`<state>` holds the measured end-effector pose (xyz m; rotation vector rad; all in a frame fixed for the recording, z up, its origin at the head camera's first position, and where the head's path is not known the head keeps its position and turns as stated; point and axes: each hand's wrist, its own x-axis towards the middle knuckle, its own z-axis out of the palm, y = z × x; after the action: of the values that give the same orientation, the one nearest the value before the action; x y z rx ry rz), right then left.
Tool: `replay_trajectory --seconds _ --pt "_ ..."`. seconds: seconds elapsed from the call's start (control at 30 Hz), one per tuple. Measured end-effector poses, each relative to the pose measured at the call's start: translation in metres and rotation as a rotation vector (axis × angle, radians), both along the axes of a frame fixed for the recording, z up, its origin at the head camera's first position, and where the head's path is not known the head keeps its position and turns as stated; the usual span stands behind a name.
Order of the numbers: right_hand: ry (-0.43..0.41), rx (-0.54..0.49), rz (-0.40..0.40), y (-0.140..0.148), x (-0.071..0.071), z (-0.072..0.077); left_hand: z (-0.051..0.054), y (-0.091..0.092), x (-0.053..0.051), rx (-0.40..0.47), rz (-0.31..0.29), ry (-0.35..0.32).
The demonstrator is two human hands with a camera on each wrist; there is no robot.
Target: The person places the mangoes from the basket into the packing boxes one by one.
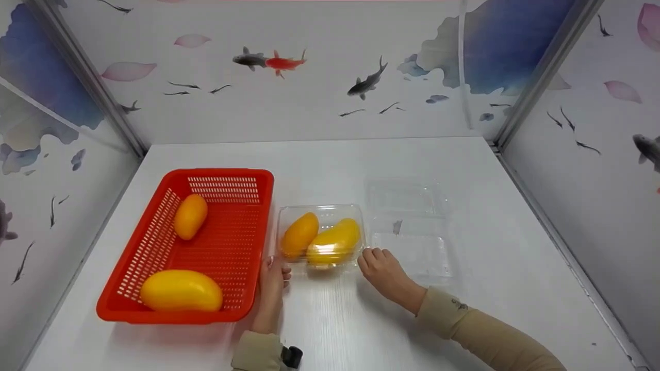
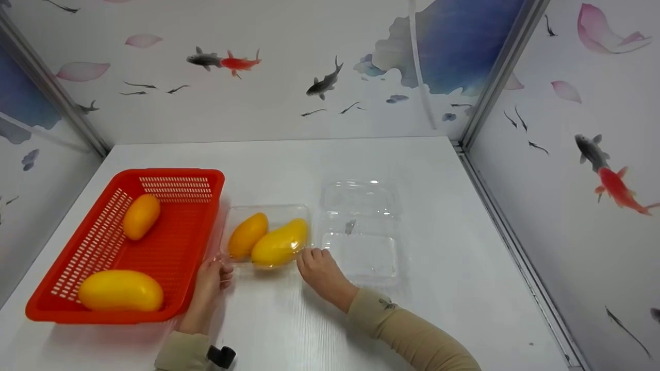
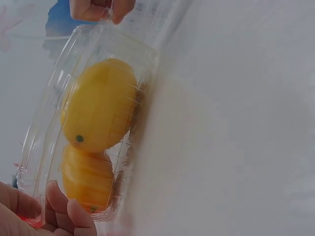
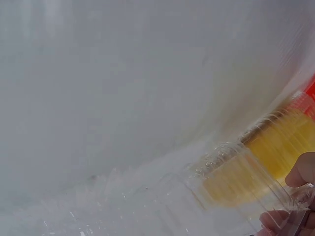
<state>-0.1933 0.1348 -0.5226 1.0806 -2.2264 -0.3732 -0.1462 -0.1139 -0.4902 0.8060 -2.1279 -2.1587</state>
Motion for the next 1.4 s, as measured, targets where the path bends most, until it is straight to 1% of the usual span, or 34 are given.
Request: replay_trajectory --seconds 0.03,0.07,0.1,0.13,0.17,0.2,0.23,0.27,0.33,0.43,0.47,0.5,0.57,0.63,0.7,0.73,0.83,0.9,1.0,1.07,1.1,1.2,1.23,1.3,1.4 --pt "-0.001 0.011 0.001 0.0 0.0 0.001 -0.01 0.006 -0.004 -0.028 0.042 0.003" --pt "-0.001 0.022 0.001 0.0 0.001 0.002 -0.02 0.013 -0.006 -0.073 0.087 0.029" --pt "0.002 0.036 -0.002 0.0 0.001 0.003 -0.024 0.014 -0.008 -0.082 0.105 0.045" --pt "0.007 0.05 -0.007 -0.001 0.001 0.004 -0.026 0.012 -0.009 -0.085 0.099 0.046" --pt "0.007 0.062 -0.01 -0.001 0.001 0.004 -0.027 0.009 -0.01 -0.063 0.078 0.056" --pt "0.003 0.072 -0.015 -0.001 0.001 0.005 -0.028 0.007 -0.01 -0.05 0.051 0.051" --pt "0.0 0.08 -0.021 -0.001 0.001 0.006 -0.031 0.004 -0.012 -0.066 0.043 0.036" --pt "-0.008 0.081 -0.025 -0.001 0.001 0.006 -0.029 0.004 -0.012 -0.083 0.039 0.037" --pt "-0.026 0.077 -0.032 -0.001 0.002 0.007 -0.028 0.004 -0.012 -0.103 0.059 0.025" --pt "-0.056 0.053 -0.039 0.0 0.002 0.007 -0.027 0.007 -0.012 -0.143 0.124 0.047" --pt "-0.068 0.042 -0.042 0.001 0.002 0.007 -0.026 0.009 -0.012 -0.163 0.152 0.044" --pt "-0.082 0.024 -0.048 0.001 0.003 0.008 -0.025 0.01 -0.013 -0.159 0.167 0.05" --pt "-0.13 -0.026 -0.054 0.003 0.004 0.009 -0.022 0.013 -0.014 -0.162 0.181 0.091" --pt "-0.188 -0.086 -0.057 0.006 0.007 0.012 -0.02 0.017 -0.014 -0.181 0.163 0.14" --pt "-0.245 -0.145 -0.054 0.009 0.009 0.016 -0.018 0.02 -0.013 -0.24 0.121 0.187" --pt "-0.273 -0.167 -0.049 0.012 0.01 0.018 -0.018 0.022 -0.013 -0.293 0.1 0.206" --pt "-0.329 -0.208 -0.048 0.023 0.011 0.028 -0.014 0.027 -0.01 -0.515 0.021 0.224" --pt "-0.355 -0.232 -0.064 0.033 0.008 0.034 -0.011 0.03 -0.009 -0.647 -0.034 0.24" --pt "-0.389 -0.294 -0.111 0.051 0.0 0.042 -0.003 0.036 -0.006 -0.804 -0.118 0.284" --pt "-0.407 -0.349 -0.141 0.064 -0.006 0.045 0.002 0.04 -0.002 -0.877 -0.19 0.301" --pt "-0.419 -0.372 -0.161 0.07 -0.009 0.046 0.006 0.043 0.001 -0.907 -0.235 0.296" --pt "-0.46 -0.417 -0.213 0.088 -0.018 0.05 0.016 0.052 0.013 -0.952 -0.374 0.263" --pt "-0.478 -0.427 -0.235 0.094 -0.021 0.05 0.016 0.055 0.016 -0.972 -0.416 0.264" --pt "-0.508 -0.439 -0.289 0.106 -0.028 0.052 0.019 0.061 0.021 -0.989 -0.492 0.238" --pt "-0.549 -0.468 -0.356 0.122 -0.038 0.051 0.018 0.071 0.02 -1.054 -0.577 0.195"
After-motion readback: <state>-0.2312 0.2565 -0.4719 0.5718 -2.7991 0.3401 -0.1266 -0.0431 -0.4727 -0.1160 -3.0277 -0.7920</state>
